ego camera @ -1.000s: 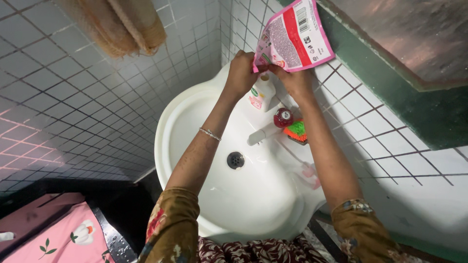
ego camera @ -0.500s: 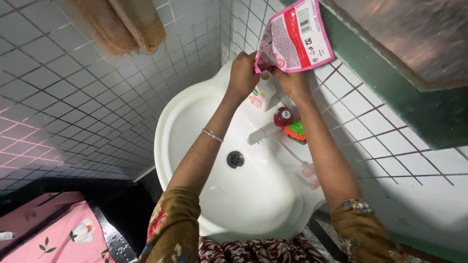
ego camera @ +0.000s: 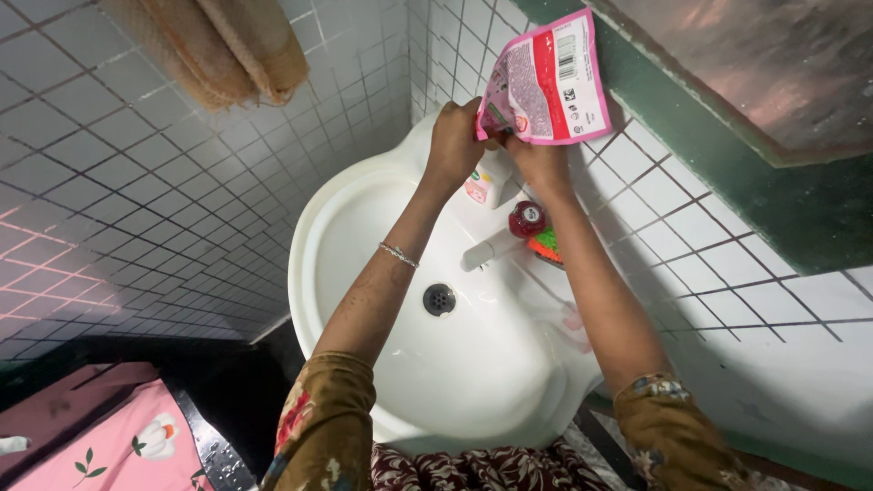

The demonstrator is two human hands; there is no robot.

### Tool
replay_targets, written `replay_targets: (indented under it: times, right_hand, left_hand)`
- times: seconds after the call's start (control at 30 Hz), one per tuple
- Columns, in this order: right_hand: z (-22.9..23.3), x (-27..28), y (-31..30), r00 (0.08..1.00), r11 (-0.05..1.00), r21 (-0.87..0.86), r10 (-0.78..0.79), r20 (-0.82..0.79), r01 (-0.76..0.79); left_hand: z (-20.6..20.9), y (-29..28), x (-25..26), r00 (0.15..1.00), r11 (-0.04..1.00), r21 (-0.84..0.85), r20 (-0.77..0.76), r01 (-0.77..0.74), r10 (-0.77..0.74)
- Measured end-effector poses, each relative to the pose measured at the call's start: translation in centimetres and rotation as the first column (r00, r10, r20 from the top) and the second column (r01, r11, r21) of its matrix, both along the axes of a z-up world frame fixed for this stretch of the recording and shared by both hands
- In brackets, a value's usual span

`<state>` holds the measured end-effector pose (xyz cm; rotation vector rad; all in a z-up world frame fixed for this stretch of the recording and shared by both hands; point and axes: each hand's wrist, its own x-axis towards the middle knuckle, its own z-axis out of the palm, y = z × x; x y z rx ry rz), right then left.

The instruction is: The person manipulates a refill packet and a soap bottle near a washbasin, then uses a brush to scrub the basin surface and faucet.

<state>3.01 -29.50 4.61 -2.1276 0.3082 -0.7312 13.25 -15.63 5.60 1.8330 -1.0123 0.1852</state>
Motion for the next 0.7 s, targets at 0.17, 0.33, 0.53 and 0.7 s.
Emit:
replay_targets:
  times: [0.17,0.33,0.53,0.7]
  right_hand:
    - [-1.7,-0.1,-0.2,0.996,0.989,-0.121,-0.085,-0.008,0.084]
    - [-3.6,-0.6,-0.8,0.991,0.984,-0.165,-0.046,0.129,0.068]
    - [-3.1,-0.7,-0.7,0.996,0.986,-0.143,-0.079,0.049,0.085]
    - [-1.9,-0.9,0.1,0.997,0.988,-0.137,-0.059,0.041,0.064]
  left_hand:
    - [0.0,0.4,-0.6,0.993,0.991,0.101,0.082,-0.088,0.08]
    - [0.1,0.4,-1.2,0.995,0.99,0.116,0.055,-0.085,0.079]
    - [-0.8,0.3,-1.0,0.996,0.99,0.112,-0.003,-0.083,0.084]
    - [-0.8,0.7,-1.5,0.994,0.988,0.106,0.021,-0.109,0.107]
